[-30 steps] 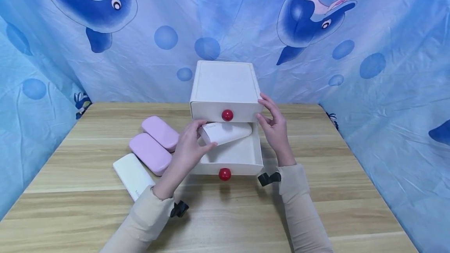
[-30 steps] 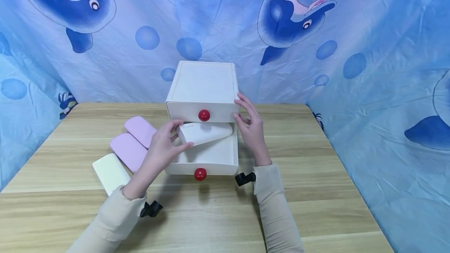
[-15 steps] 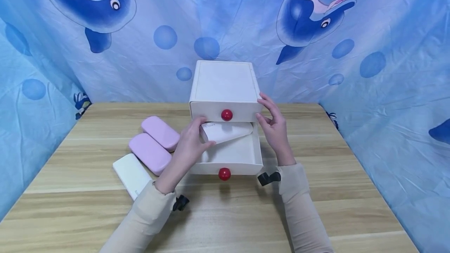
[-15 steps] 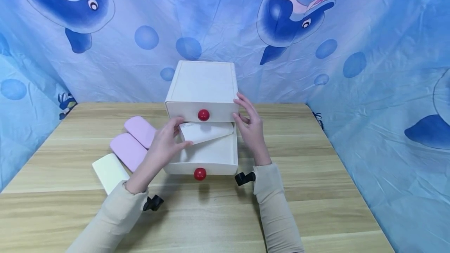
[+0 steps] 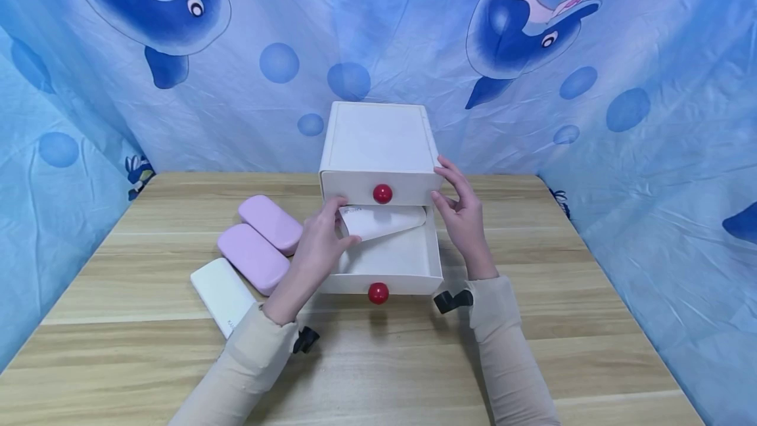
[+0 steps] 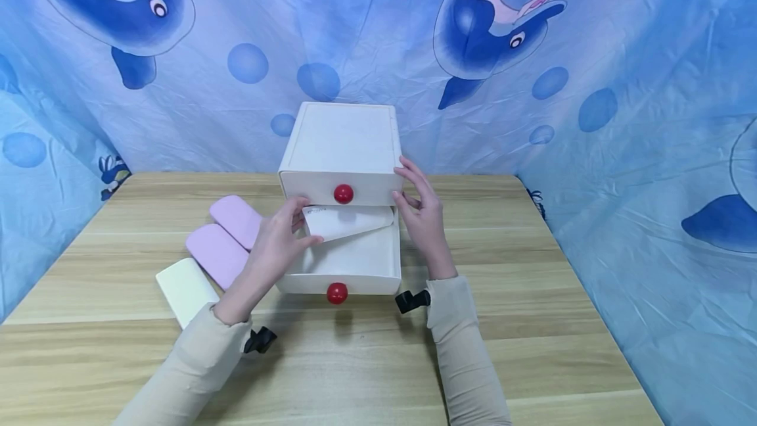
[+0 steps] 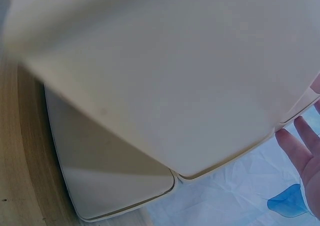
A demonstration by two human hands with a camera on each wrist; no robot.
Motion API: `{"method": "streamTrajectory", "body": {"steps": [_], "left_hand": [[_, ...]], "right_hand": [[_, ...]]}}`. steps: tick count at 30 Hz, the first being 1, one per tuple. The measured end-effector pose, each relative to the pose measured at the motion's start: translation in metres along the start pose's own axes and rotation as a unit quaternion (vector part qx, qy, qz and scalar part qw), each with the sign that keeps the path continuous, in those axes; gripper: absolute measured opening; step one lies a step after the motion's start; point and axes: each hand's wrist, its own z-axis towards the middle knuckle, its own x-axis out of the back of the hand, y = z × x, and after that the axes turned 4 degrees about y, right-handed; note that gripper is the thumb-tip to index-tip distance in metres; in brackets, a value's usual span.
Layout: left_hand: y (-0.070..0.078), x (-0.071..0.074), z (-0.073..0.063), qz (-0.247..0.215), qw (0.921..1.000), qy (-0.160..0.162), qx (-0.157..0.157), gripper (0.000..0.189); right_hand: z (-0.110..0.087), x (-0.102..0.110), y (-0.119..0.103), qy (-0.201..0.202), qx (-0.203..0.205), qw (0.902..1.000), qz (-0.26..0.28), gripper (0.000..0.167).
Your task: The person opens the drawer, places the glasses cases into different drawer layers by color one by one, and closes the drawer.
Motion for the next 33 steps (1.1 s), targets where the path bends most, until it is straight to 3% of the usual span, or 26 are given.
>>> {"method": "streamTrajectory", "body": {"steps": [11,18,28,33], "left_hand": [[-0.003,-0.001,0.000,0.007,0.9991,0.037,-0.022,0.057],[-0.007,-0.001,0.002,-0.012,0.9974,0.065,-0.029,0.041],[-0.005,0.006,0.004,-0.047,0.9988,-0.015,0.002,0.051],[-0.006,0.012,0.006,-0.080,0.9938,-0.076,0.015,0.057]], "right_hand": [[0.001,-0.001,0.002,-0.001,-0.008,1.0000,-0.004,0.039],[0.001,-0.001,0.003,-0.003,-0.015,0.9999,-0.005,0.039],[0.001,0.000,0.003,0.001,-0.018,0.9998,-0.005,0.040],[0.001,-0.001,0.004,0.001,-0.016,0.9999,-0.004,0.040]]}}
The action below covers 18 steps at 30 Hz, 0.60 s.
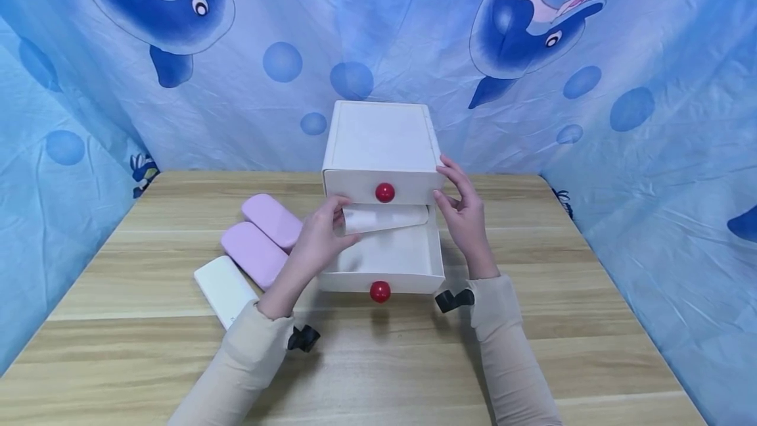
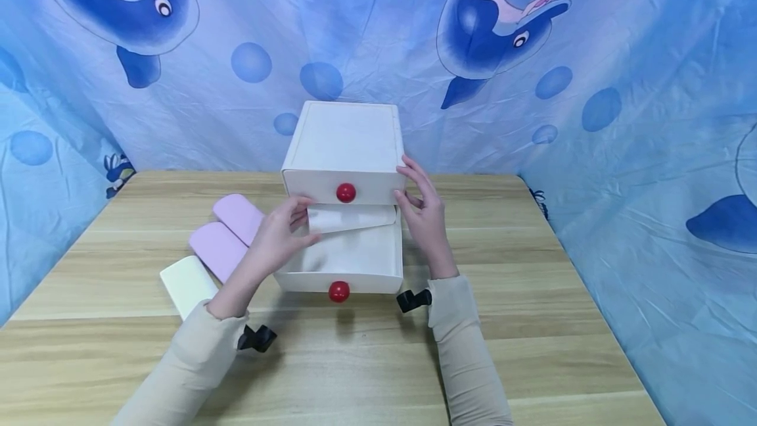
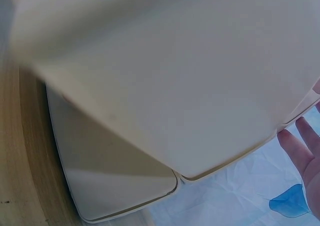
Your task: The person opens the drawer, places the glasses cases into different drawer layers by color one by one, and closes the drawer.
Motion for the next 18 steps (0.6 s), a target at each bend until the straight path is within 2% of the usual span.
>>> {"method": "streamTrajectory", "body": {"steps": [3,7,9,14,18], "left_hand": [[-0.001,0.003,0.003,-0.022,0.9992,-0.032,0.009,0.060],[-0.001,0.006,0.006,-0.025,0.9980,-0.056,0.013,0.062],[0.000,0.007,0.007,-0.022,0.9978,-0.060,0.014,0.063],[0.003,0.006,0.008,-0.027,0.9974,-0.066,0.016,0.063],[0.002,0.005,0.010,-0.077,0.9938,-0.077,0.027,0.061]], "right_hand": [[0.000,0.000,0.005,-0.001,0.004,1.0000,0.003,0.039],[0.002,0.001,0.020,-0.002,0.020,0.9998,0.003,0.039],[0.002,0.002,0.027,-0.001,0.029,0.9996,0.000,0.039],[0.003,0.002,0.026,0.000,0.027,0.9996,-0.003,0.040],[0.003,0.003,0.027,0.002,0.026,0.9996,-0.001,0.039]]}}
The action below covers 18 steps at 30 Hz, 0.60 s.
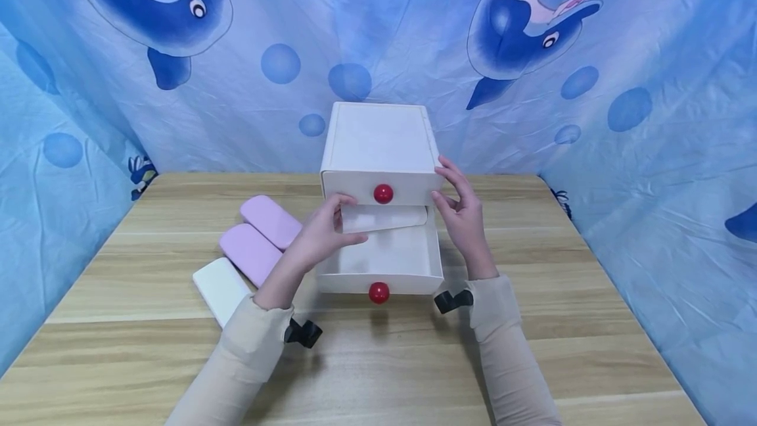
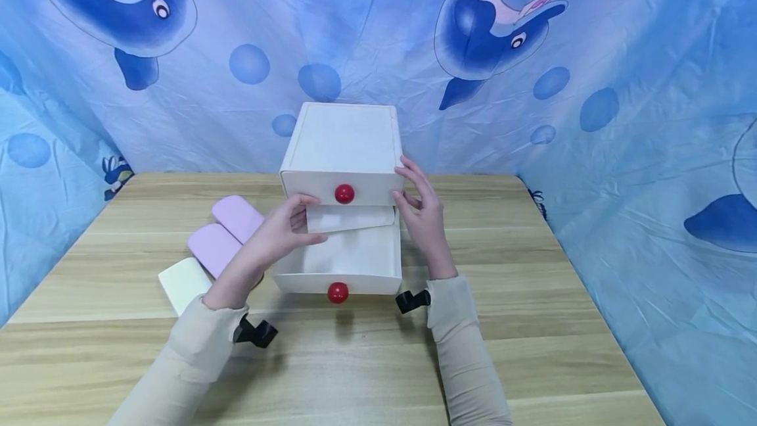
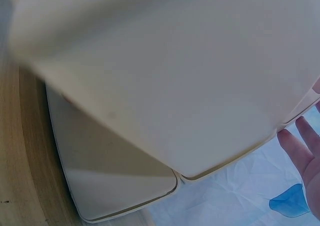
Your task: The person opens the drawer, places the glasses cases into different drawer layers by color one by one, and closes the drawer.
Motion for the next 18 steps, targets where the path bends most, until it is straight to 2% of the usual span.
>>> {"method": "streamTrajectory", "body": {"steps": [4,13,18], "left_hand": [[-0.0013,-0.0011,0.0017,-0.041,0.9991,-0.008,0.009,0.060],[-0.0029,-0.0029,0.0025,-0.030,0.9994,-0.006,0.013,0.061],[-0.0019,-0.0025,0.0015,-0.044,0.9989,-0.014,0.011,0.063]], "right_hand": [[0.0001,0.0003,0.0007,0.000,0.000,1.0000,0.001,0.039],[0.0005,-0.0002,0.0005,0.000,0.008,1.0000,-0.001,0.039],[0.0005,0.0002,-0.0012,0.001,-0.003,1.0000,-0.003,0.039]]}}
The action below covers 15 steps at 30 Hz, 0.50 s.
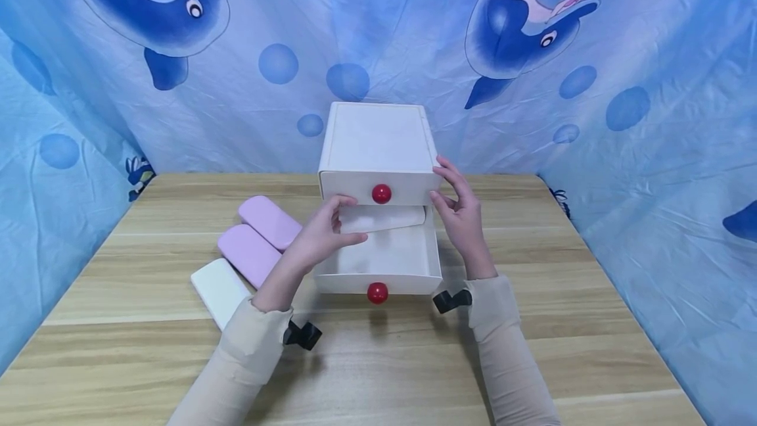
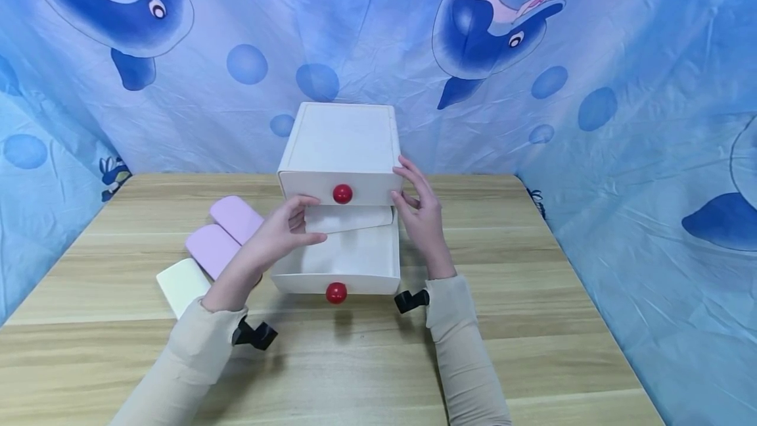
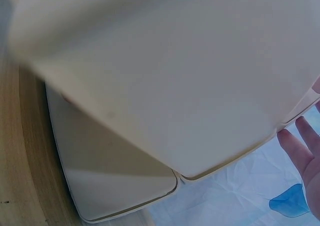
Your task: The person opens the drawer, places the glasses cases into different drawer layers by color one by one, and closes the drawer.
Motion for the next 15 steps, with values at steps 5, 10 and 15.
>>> {"method": "streamTrajectory", "body": {"steps": [5,10,15], "left_hand": [[0.002,0.003,-0.005,-0.018,0.9998,-0.013,-0.003,0.065],[0.002,0.006,-0.010,-0.030,0.9991,-0.029,-0.009,0.069],[0.002,0.009,-0.016,-0.031,0.9988,-0.037,0.003,0.076]], "right_hand": [[-0.001,-0.001,-0.013,-0.004,-0.020,0.9998,0.003,0.040],[-0.002,-0.002,-0.026,-0.010,-0.023,0.9997,-0.003,0.040],[-0.003,-0.002,-0.031,-0.012,-0.021,0.9997,-0.008,0.039]]}}
